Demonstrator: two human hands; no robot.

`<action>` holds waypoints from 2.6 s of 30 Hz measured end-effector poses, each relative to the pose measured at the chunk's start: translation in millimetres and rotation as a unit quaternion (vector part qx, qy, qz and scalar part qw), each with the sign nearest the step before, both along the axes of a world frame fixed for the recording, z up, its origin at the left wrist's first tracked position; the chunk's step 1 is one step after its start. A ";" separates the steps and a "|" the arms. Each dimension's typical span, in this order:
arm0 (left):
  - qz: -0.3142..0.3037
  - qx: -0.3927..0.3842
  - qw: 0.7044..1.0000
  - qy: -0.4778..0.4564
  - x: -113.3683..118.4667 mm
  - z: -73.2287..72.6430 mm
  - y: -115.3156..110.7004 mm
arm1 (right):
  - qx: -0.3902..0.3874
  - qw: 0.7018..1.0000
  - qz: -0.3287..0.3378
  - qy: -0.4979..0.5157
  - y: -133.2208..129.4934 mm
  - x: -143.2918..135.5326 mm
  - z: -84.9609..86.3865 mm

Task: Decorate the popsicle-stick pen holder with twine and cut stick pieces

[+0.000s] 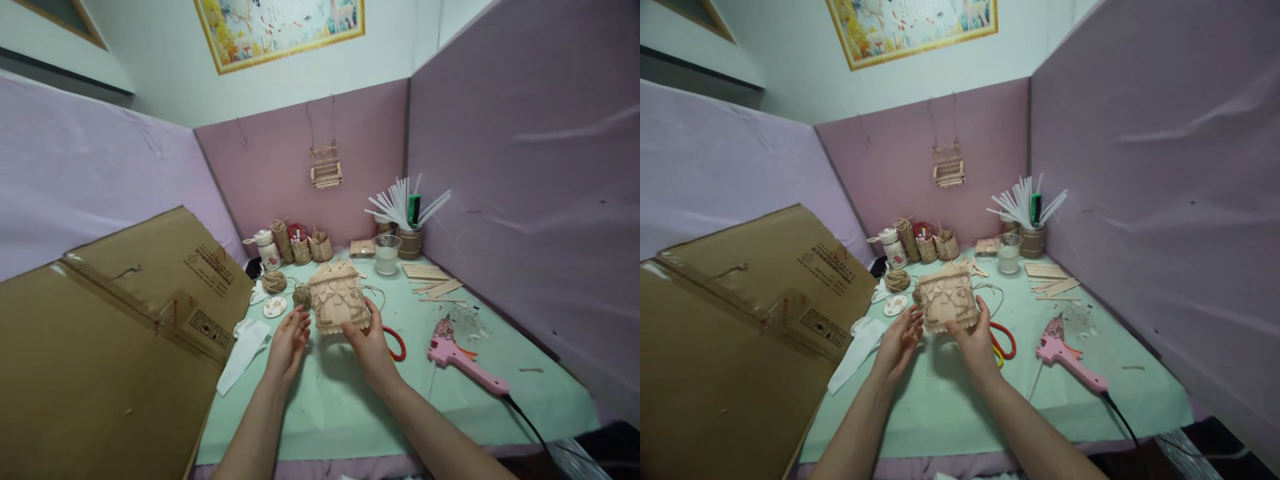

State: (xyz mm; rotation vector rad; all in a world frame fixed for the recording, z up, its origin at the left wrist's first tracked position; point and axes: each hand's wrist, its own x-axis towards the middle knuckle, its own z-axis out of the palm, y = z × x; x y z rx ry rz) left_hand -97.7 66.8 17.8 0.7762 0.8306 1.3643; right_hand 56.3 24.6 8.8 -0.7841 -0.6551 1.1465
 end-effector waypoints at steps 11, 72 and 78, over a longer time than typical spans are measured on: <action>0.036 0.031 0.998 0.031 -2.6 3.6 -4.1 | 0.000 0.992 0.022 0.127 2.2 -0.6 0.8; 0.035 0.101 0.989 0.103 -44.9 5.8 -12.2 | -0.153 0.503 0.179 -0.832 19.4 72.1 16.8; -0.002 0.098 0.985 0.141 -52.8 3.0 -18.7 | -0.163 0.471 0.147 -0.855 71.8 88.8 24.4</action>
